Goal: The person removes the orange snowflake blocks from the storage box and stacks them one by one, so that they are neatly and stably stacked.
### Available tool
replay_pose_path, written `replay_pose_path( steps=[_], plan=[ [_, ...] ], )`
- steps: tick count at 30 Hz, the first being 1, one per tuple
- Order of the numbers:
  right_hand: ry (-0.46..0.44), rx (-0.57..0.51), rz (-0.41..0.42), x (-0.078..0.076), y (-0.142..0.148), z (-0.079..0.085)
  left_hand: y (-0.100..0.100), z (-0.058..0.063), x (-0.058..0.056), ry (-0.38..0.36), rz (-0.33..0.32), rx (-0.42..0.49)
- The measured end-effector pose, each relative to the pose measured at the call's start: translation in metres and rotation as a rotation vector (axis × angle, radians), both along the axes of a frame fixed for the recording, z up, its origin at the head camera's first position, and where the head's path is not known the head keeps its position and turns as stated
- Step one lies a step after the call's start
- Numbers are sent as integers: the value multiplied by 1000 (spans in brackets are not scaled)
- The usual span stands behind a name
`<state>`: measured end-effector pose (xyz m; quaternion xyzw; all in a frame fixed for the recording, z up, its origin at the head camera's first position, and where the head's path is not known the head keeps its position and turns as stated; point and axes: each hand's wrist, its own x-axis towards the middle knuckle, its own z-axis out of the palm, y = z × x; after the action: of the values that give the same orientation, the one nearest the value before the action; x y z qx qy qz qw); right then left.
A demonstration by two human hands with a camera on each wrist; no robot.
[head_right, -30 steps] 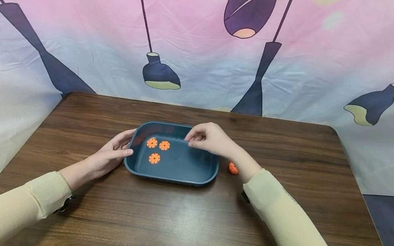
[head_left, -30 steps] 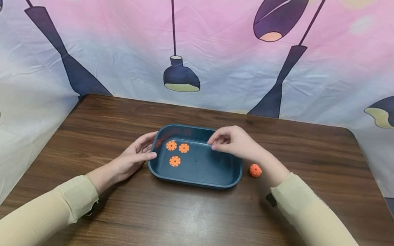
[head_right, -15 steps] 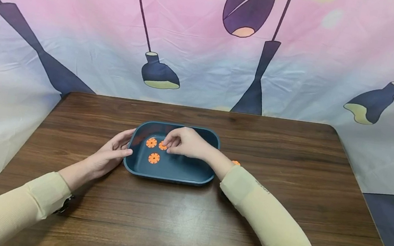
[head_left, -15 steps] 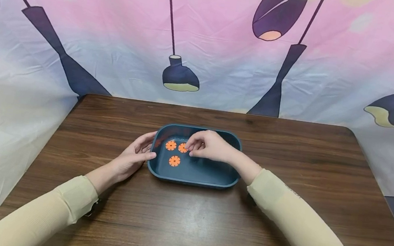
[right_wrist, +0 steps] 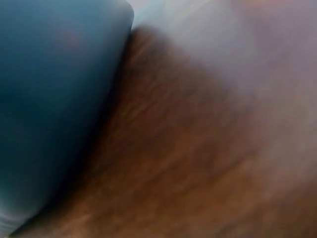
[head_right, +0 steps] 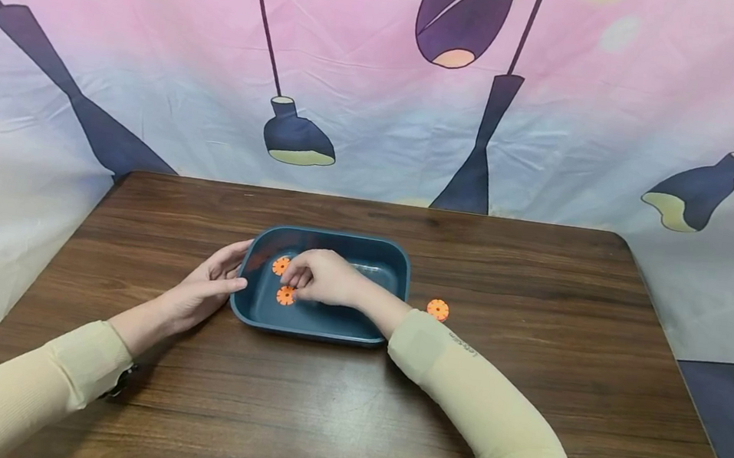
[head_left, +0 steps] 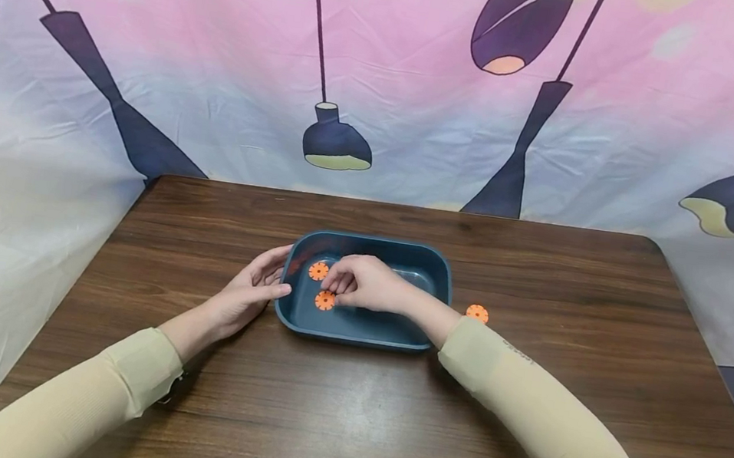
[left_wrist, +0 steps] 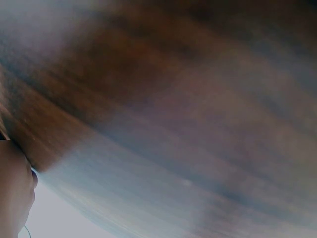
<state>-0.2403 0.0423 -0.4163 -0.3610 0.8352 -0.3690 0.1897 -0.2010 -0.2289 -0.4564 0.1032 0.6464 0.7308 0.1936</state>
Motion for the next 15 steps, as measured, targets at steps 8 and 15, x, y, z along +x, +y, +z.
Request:
replay_pose_path(
  steps=[8,15],
  plan=[
    [47,35,-9,1,-7,-5,0,0,0,0,-1,2],
    [88,64,-12,-1,-11,-7,0,2,0,0,-5,-4]
  ],
)
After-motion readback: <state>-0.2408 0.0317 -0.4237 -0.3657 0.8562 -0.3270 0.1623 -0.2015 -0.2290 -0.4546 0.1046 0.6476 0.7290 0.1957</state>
